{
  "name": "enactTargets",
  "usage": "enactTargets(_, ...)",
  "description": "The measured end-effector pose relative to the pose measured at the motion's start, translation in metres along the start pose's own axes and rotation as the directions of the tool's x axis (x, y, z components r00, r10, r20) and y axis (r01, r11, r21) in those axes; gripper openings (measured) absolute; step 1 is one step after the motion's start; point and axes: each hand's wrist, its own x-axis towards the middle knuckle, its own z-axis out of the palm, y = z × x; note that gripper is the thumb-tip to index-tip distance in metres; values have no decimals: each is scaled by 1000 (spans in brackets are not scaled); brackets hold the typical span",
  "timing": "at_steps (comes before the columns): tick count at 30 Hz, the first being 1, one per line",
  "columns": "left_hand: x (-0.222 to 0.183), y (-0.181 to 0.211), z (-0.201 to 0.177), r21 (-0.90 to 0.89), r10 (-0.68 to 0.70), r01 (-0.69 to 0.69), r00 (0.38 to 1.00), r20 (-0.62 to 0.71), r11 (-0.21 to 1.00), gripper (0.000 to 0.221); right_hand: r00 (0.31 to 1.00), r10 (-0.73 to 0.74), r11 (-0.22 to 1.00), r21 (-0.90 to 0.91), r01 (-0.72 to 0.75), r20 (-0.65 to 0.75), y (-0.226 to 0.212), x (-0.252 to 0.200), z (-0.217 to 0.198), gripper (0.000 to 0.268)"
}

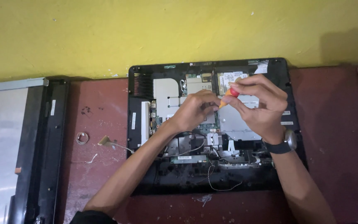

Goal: Removing the screen and disconnecting internal cables and components from a computer chassis.

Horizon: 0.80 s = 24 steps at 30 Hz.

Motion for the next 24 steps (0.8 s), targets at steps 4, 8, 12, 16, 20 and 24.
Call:
enactTargets(4,2,-1,1,18,1,-2,1000,12,1000,18,1000,-14,1000,-19,14,-15,-1,2,-3,26)
enactTargets(8,2,-1,-1,3,-21,21,1000,22,1000,17,999,28,1000,11,-27,-18,-1,-2,0,25)
enactTargets(12,3,0,0,7,-14,14,1000,24,1000,16,1000,11,1000,10,-11,-18,3,-2,-1,24)
enactTargets(16,3,2,-1,15,-9,9,1000,25,1000,15,1000,-7,1000,10,7,-18,6,-3,-3,23)
enactTargets(20,3,0,0,34,-22,21,999,36,999,15,1000,2,1000,11,-2,-16,5,-4,-3,23)
enactTargets(24,3,-1,0,24,-21,20,999,38,1000,14,1000,-9,1000,14,9,-10,4,-3,-3,23)
